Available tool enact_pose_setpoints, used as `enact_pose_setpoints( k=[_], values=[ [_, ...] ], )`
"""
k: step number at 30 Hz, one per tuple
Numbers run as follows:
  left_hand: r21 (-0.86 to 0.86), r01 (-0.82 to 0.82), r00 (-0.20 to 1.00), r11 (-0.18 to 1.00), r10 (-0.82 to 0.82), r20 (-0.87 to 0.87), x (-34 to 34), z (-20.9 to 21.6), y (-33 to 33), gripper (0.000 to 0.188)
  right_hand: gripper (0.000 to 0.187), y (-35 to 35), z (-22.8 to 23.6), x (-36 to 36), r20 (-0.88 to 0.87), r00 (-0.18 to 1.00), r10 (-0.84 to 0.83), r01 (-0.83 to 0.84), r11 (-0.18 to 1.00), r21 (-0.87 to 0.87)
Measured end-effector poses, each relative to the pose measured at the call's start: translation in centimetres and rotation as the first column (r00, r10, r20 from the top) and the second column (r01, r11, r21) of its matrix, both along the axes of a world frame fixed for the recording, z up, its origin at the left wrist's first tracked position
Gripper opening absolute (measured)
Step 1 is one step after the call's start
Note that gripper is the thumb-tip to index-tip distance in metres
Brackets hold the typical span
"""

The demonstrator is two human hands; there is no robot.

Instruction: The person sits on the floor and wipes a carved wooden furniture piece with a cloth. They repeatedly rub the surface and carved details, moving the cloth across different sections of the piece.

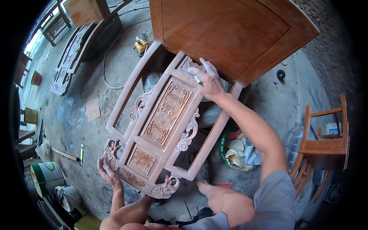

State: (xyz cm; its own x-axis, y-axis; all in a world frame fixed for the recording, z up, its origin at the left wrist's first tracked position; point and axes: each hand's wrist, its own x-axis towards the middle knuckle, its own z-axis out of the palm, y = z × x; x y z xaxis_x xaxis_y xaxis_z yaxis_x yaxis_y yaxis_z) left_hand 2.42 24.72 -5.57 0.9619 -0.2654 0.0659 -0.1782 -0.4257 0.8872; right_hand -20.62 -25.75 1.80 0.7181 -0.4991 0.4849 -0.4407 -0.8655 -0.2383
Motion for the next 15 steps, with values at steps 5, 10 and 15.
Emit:
enact_pose_setpoints(
  k=[5,10,15],
  values=[
    [0.097,-0.183,0.977,0.978,0.193,-0.096,-0.5,-5.7,5.3,0.036,0.045,0.5,0.7,1.4,-0.054,0.998,0.043,-0.034,0.989,0.145],
    [0.338,0.103,0.987,0.936,-0.055,-0.15,-5.1,-6.8,7.1,0.048,0.048,0.9,1.0,1.7,-0.087,0.996,-0.01,0.01,1.0,-0.006],
    [0.294,0.1,0.976,0.95,-0.036,-0.217,-8.2,-7.5,7.3,0.057,0.067,2.1,2.0,5.4,-0.169,0.969,-0.179,0.176,0.984,-0.033]
  ],
)
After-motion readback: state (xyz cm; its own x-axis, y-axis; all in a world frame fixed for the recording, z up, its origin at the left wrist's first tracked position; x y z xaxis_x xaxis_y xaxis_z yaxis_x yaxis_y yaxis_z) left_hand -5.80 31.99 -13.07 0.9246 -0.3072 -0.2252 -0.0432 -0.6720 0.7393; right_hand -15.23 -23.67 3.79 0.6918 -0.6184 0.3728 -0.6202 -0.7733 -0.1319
